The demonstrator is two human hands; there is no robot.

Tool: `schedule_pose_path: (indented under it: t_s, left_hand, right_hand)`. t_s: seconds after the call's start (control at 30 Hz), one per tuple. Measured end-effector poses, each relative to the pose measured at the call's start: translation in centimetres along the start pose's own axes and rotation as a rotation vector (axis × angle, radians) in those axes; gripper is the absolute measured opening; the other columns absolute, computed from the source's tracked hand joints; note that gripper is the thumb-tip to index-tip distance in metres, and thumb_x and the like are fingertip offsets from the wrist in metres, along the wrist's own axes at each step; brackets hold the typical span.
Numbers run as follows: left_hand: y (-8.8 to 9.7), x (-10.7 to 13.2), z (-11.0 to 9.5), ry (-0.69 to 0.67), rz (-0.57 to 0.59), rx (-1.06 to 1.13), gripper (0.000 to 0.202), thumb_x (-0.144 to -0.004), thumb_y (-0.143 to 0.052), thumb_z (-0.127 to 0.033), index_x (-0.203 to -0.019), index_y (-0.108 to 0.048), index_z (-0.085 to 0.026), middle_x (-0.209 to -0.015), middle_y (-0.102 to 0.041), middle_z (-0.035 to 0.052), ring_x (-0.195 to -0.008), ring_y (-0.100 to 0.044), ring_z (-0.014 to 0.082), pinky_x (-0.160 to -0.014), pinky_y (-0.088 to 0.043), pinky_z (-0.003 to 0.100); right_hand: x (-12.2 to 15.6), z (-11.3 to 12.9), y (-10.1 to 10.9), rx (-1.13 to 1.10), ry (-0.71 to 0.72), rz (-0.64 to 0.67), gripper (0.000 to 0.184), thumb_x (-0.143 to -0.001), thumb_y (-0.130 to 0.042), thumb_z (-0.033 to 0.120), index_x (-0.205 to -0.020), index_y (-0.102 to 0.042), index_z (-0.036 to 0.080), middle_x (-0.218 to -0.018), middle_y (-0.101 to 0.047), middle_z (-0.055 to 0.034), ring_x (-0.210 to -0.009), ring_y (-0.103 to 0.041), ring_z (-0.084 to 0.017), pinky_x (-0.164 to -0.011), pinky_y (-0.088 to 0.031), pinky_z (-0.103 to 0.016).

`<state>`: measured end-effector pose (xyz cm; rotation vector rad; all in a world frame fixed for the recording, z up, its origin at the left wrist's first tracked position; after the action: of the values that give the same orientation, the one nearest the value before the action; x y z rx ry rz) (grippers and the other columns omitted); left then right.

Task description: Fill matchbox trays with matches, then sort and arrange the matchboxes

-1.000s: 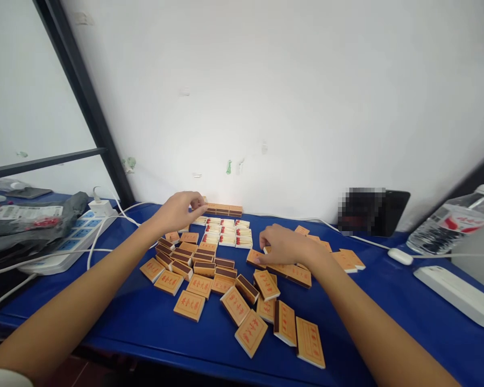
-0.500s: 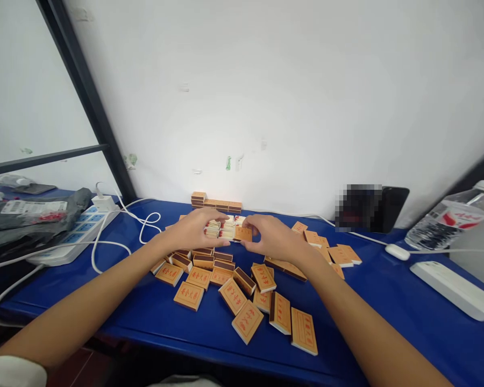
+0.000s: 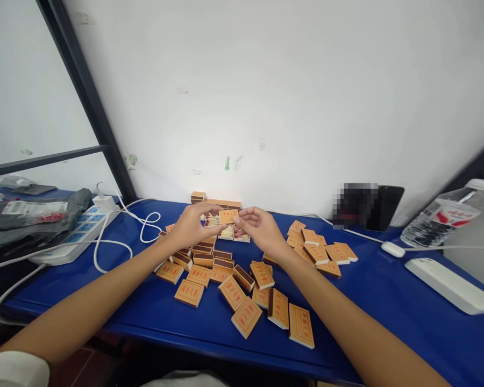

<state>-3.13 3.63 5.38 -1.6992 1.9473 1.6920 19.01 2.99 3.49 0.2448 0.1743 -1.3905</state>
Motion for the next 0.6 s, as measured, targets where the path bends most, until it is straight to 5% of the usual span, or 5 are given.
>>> schedule_pose_path:
  t_s: [0.2, 0.6]
  left_hand:
    - [-0.3, 0.2, 0.3, -0.025, 0.070, -0.034, 0.036, -0.088, -0.081, -0.037, -0.119, -0.075, -0.021, -0.115, -0.078, 0.0091, -0.103, -0.072, 0.0265, -0.093, -0.057, 0.041]
    - [0.6, -0.6, 3.7, -0.007, 0.134, -0.167, 0.035, -0.090, -0.080, -0.042, -0.117, -0.072, -0.021, -0.119, -0.075, 0.0086, -0.113, -0.067, 0.0274, -0.101, -0.052, 0.042]
  right_hand:
    - [0.7, -0.2, -1.0, -0.043, -0.050, 0.043, 0.051, -0.072, -0.086, 0.063, -0.091, -0.068, 0.020, -0.081, -0.073, -0.0049, -0.075, -0.072, -0.019, -0.061, -0.064, -0.030]
    - [-0.5, -0.2, 1.8, 0.192, -0.134, -0.196, 0.042, -0.084, -0.078, 0.061, -0.086, -0.068, 0.020, -0.070, -0.070, -0.0043, -0.055, -0.063, -0.014, -0.047, -0.054, -0.024]
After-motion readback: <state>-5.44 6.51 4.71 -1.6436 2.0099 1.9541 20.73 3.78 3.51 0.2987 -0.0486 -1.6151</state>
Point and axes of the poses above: each hand's wrist, its own x-axis away from the middle knuckle, its own y-axis out of the back of the hand, z = x × y, the point moved 1 cm from there along -x, towards the middle knuckle
